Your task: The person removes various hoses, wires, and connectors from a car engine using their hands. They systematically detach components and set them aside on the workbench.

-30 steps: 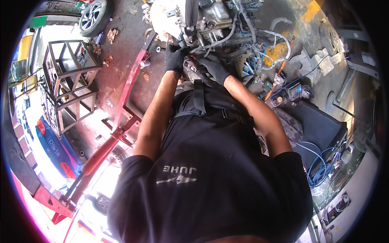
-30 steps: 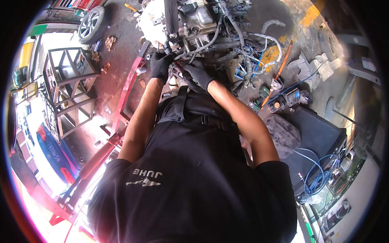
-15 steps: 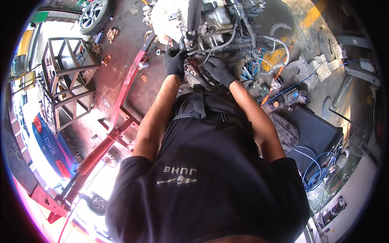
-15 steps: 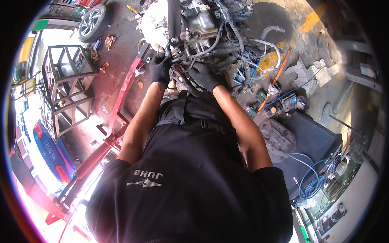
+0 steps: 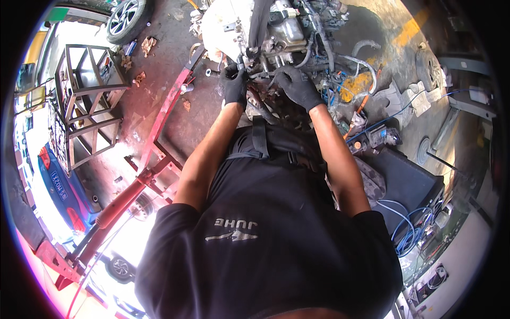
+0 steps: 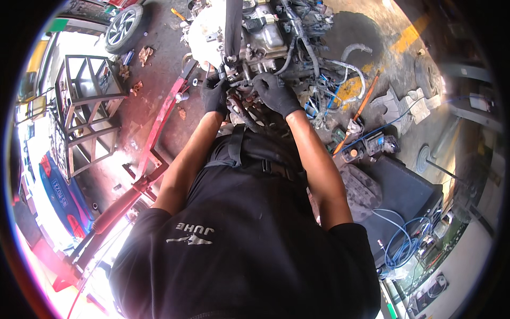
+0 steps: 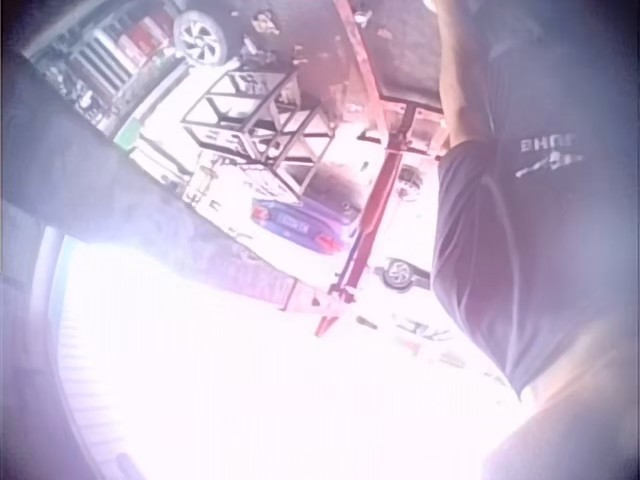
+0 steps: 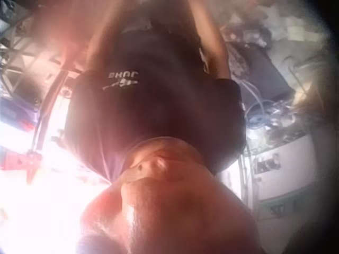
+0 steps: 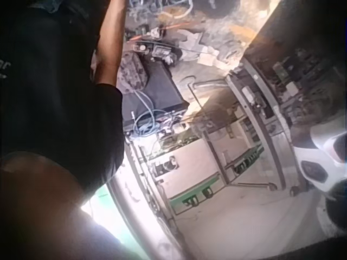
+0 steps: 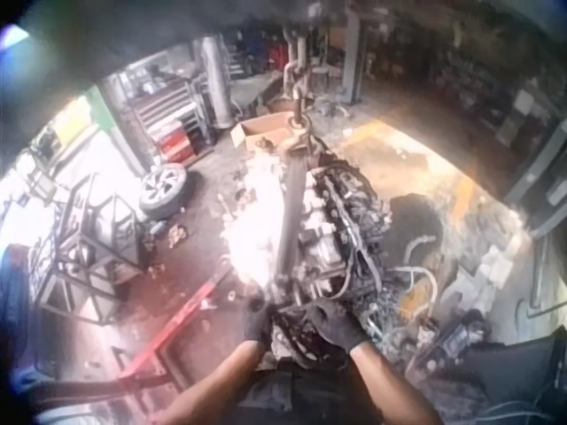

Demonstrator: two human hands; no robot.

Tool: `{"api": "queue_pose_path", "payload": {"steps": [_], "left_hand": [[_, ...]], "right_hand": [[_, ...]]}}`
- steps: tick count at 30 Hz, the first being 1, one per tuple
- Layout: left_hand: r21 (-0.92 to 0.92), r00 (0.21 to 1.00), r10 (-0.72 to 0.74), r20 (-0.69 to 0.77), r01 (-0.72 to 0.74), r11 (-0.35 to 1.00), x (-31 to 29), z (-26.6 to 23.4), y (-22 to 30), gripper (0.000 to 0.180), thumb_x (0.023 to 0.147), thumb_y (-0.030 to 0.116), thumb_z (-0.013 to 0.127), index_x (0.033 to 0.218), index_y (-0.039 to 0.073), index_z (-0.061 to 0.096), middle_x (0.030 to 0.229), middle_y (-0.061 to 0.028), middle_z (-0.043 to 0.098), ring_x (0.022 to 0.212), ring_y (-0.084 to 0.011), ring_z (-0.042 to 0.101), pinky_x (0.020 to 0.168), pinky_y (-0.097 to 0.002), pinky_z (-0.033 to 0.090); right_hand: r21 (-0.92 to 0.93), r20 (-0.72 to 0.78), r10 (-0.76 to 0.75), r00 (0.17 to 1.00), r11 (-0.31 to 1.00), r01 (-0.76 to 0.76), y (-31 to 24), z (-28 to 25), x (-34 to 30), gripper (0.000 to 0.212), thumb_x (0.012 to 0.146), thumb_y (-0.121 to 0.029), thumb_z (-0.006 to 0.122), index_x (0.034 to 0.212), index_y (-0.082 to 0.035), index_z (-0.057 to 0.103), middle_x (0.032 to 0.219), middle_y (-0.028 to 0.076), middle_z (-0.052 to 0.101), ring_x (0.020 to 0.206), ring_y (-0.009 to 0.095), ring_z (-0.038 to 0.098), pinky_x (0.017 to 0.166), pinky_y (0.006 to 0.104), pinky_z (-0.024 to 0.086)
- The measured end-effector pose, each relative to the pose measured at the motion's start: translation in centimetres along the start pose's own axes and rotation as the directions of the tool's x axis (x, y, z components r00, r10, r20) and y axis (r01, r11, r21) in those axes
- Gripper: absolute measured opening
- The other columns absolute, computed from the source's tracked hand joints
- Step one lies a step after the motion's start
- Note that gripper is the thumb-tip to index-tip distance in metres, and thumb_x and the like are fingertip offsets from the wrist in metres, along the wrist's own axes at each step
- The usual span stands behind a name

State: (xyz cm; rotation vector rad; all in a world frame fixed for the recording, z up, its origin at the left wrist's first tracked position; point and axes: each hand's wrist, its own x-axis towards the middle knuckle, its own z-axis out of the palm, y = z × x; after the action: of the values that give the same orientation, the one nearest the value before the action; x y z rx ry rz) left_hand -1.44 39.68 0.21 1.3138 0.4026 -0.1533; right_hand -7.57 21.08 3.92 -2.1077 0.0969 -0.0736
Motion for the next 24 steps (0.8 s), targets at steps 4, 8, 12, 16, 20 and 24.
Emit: {"api": "queue_pose_path", "payload": {"steps": [4, 8, 12, 16, 20, 24], "left_hand": [[0.123, 0.998, 0.057, 0.007, -0.057, 0.991, 0.1, -0.4, 1.1, 0.014, 0.085, 0.006, 0.07, 0.095, -0.002, 0.064, 0.084, -0.0063, 0.066, 0.072, -0.0137, 0.062, 0.065, -0.027, 0.051], [-0.026, 0.987, -0.107, 0.119, 0.111, 0.994, 2.1, -1.2, -1.2, 0.014, 0.086, 0.006, 0.068, 0.099, 0.001, 0.065, 0.086, -0.0058, 0.067, 0.073, -0.0147, 0.063, 0.066, -0.0268, 0.052], [-0.064, 0.992, -0.004, 0.125, 0.012, 0.998, 1.4, -1.3, -0.7, 0.022, 0.084, 0.002, 0.069, 0.105, 0.001, 0.061, 0.089, -0.0052, 0.065, 0.074, -0.013, 0.063, 0.067, -0.0259, 0.052], [-0.04, 0.974, -0.004, 0.225, 0.013, 0.999, 1.8, -1.7, -0.6, 0.024, 0.085, 0.0, 0.065, 0.108, 0.0, 0.064, 0.095, -0.0061, 0.067, 0.081, -0.0149, 0.063, 0.072, -0.027, 0.052], [0.042, 0.968, -0.014, 0.25, 0.004, 0.999, 2.3, -2.2, -0.1, 0.03, 0.088, -0.001, 0.063, 0.118, 0.001, 0.062, 0.103, -0.0085, 0.067, 0.088, -0.0166, 0.064, 0.075, -0.0297, 0.054], [0.034, 0.933, -0.068, 0.353, 0.06, 0.998, 3.3, -3.2, 1.2, 0.048, 0.089, -0.002, 0.061, 0.135, 0.002, 0.049, 0.118, -0.0116, 0.063, 0.099, -0.0191, 0.064, 0.083, -0.0321, 0.055]], "right_hand": [[-0.038, -0.11, -0.021, 0.994, 0.999, 0.017, -4.0, -0.7, 0.3, 0.021, 0.091, -0.023, 0.056, 0.098, -0.007, 0.066, 0.094, 0.017, 0.068, 0.088, 0.035, 0.066, 0.075, 0.0401, 0.053], [-0.164, -0.086, -0.15, 0.985, 0.977, 0.135, -5.3, 2.4, 0.8, 0.026, 0.087, -0.023, 0.056, 0.108, -0.01, 0.064, 0.092, 0.017, 0.068, 0.082, 0.037, 0.066, 0.07, 0.0443, 0.053], [-0.33, 0.089, 0.046, 0.995, 0.944, -0.014, -5.9, 4.5, 1.1, 0.03, 0.086, -0.033, 0.057, 0.107, -0.013, 0.066, 0.098, 0.017, 0.067, 0.091, 0.036, 0.065, 0.077, 0.0457, 0.051], [-0.418, 0.166, 0.065, 0.984, 0.908, 0.01, -4.7, 5.2, 2.5, 0.037, 0.084, -0.03, 0.057, 0.117, -0.015, 0.064, 0.101, 0.015, 0.067, 0.088, 0.034, 0.065, 0.08, 0.0475, 0.05], [-0.372, 0.141, 0.019, 0.99, 0.928, 0.035, -3.8, 6.3, 3.3, 0.028, 0.084, -0.031, 0.059, 0.099, -0.01, 0.07, 0.09, 0.017, 0.067, 0.086, 0.036, 0.065, 0.077, 0.0469, 0.051], [-0.051, -0.07, 0.153, 0.986, 0.986, -0.157, -3.7, 8.5, 4.0, 0.024, 0.085, -0.028, 0.061, 0.092, -0.007, 0.069, 0.088, 0.021, 0.066, 0.083, 0.039, 0.064, 0.074, 0.047, 0.051]]}}
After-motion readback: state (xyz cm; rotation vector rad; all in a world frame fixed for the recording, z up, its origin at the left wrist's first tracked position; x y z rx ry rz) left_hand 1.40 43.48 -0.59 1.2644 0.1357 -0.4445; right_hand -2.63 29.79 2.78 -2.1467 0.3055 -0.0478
